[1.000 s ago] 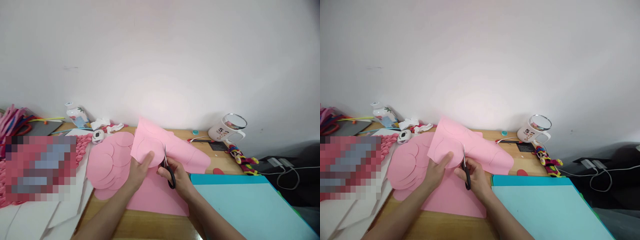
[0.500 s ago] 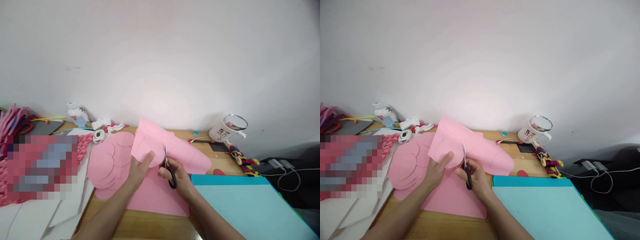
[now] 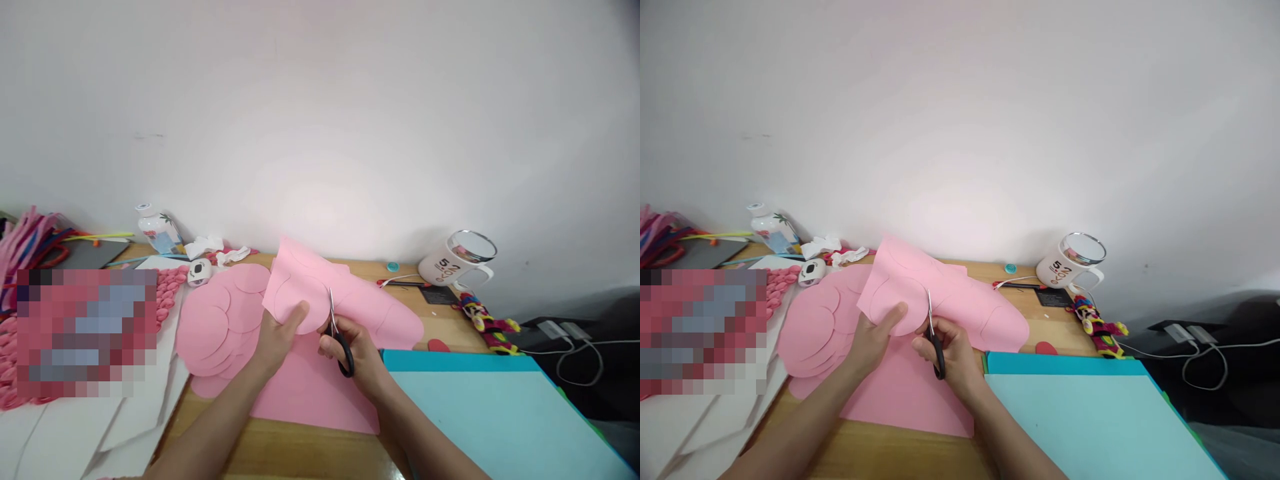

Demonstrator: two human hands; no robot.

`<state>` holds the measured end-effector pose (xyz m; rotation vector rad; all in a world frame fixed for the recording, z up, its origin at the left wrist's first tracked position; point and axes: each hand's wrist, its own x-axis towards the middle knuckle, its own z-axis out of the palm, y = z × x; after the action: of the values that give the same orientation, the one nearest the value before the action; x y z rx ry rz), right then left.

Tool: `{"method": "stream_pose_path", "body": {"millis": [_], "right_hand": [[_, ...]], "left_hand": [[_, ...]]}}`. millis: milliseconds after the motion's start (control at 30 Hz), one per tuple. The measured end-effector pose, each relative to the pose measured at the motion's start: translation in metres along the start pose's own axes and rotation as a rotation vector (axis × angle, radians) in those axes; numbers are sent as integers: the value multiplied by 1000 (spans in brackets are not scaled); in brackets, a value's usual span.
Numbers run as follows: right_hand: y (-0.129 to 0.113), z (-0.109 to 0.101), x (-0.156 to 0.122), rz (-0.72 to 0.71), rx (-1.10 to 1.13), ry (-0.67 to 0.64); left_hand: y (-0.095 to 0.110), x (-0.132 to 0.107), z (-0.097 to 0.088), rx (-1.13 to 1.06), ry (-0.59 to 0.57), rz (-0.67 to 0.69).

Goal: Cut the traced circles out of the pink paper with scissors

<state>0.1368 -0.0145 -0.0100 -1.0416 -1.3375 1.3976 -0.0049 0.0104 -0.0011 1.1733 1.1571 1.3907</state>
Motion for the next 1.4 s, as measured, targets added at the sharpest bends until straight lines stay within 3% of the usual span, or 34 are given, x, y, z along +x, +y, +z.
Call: {"method": "stream_pose_path", "body": {"millis": [600,800,867,1133,1400], "right_hand": [[1,1,1,-1,-48,31],[10,1,-4,-196,-350,272],[10,2,-6,-202,-413,322],[1,9,-5,133,1,76],[6,9,0,130,76,107]], "left_hand": [[0,2,-1,-33,-22,-31],[-2,1,-1,-198,-110,-51],[-1,2,-1,-243,-148,-76],[4,10,-5,-69,-158,-256],[10,7,-2,136,-18,-191]]}}
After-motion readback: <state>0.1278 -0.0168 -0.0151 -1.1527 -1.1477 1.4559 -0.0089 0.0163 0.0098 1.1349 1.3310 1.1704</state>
